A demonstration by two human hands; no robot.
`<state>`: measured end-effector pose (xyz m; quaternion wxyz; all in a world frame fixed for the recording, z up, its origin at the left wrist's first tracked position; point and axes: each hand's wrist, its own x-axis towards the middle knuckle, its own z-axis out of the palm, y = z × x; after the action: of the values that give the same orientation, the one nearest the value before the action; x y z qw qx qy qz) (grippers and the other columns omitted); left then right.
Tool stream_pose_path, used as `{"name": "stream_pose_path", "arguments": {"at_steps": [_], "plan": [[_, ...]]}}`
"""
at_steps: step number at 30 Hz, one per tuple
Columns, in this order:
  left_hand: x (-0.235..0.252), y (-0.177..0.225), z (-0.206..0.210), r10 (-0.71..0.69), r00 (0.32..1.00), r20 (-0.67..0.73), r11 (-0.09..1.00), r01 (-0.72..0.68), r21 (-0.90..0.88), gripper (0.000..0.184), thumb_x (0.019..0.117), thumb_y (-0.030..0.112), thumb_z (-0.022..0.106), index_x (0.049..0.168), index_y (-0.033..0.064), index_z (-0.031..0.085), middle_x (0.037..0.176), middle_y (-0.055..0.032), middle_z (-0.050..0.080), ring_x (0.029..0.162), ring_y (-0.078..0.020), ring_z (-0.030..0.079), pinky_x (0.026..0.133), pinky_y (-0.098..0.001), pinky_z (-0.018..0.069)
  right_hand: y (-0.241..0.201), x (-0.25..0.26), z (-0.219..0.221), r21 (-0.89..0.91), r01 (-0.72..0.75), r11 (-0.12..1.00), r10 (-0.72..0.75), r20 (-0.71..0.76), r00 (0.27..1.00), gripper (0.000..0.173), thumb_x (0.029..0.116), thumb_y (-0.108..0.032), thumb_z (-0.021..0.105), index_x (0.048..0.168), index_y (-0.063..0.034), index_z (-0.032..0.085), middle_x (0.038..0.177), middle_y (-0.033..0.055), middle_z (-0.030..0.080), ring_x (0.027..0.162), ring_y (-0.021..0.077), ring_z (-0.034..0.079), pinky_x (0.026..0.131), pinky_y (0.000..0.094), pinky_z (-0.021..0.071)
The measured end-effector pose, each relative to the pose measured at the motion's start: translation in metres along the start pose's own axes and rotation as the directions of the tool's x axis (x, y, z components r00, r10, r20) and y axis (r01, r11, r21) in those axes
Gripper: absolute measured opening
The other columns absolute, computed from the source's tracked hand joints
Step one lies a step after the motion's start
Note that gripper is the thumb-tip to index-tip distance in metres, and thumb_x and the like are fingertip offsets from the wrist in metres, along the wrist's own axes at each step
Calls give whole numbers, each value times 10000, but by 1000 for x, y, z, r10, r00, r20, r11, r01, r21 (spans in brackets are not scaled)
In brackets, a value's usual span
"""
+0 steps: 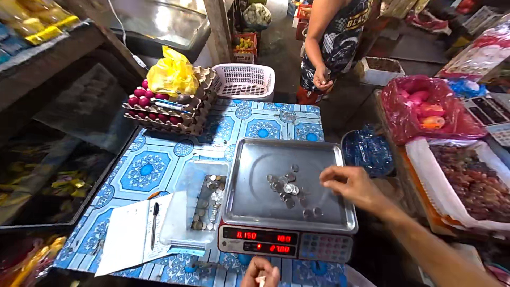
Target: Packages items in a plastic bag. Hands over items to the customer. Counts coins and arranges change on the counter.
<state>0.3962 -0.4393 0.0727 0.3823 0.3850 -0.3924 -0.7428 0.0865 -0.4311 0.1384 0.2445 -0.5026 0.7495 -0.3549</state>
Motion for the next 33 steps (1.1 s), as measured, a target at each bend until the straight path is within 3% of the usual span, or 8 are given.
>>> {"name": "stream_pose_path", "arguments": {"at_steps": [9,15,19,22,26,29,31,33], "plan": [[6,15,36,19,999,46,999,-21,49,80,924,131,662,913,207,686,649,163,576,488,88,452,464,-105,400,29,-27,29,-171,384,907,-338,246,908,167,842,-150,742,949,-27,705,980,162,671,918,323,680,705,451,577],[9,17,45,-9,996,88,1000,6,31,80,925,113,643,924,184,680,618,158,550,471,80,445,453,-105,394,9,-9,16,443,-234,865,51,386,921,168,928,10,500,1077,-4,575,989,39,631,775,102,680,727,296,614],[11,15,43,-33,992,119,999,28,42,116,965,115,573,931,170,669,601,165,522,465,79,431,451,-107,383,8,-2,28,109,289,951,-307,449,840,210,880,-6,700,1082,32,745,1005,229,645,833,271,629,754,373,539],[13,15,42,-30,990,136,999,25,33,113,960,117,581,923,168,674,614,162,528,476,81,430,458,-106,379,2,3,32,-53,399,915,-300,573,763,208,894,-42,740,1066,61,682,1041,258,620,917,375,654,811,468,559],[17,15,37,-81,979,186,990,101,-100,214,1026,277,543,940,183,715,605,124,558,482,49,474,474,-128,418,6,-6,26,157,147,977,-196,375,906,142,902,-44,683,941,81,627,879,142,623,748,199,611,681,333,519],[20,14,30,-101,969,224,961,153,-230,300,1022,416,558,972,176,732,596,97,548,479,31,479,473,-136,418,4,-1,11,615,-348,707,180,320,930,97,946,-33,459,972,-94,531,798,-23,636,656,78,635,625,260,567],[22,13,27,-112,973,201,954,162,-254,288,1013,396,569,956,165,731,594,91,547,476,28,479,467,-133,412,5,9,5,623,-386,680,223,326,919,151,927,-17,428,962,-91,554,827,-19,638,674,81,639,640,261,575],[24,13,26,-118,976,183,957,161,-242,273,1022,349,544,944,161,726,590,93,545,470,28,482,462,-130,417,5,19,4,352,-240,905,126,318,940,146,928,-22,574,1060,4,630,900,26,616,715,65,579,667,238,509]]}}
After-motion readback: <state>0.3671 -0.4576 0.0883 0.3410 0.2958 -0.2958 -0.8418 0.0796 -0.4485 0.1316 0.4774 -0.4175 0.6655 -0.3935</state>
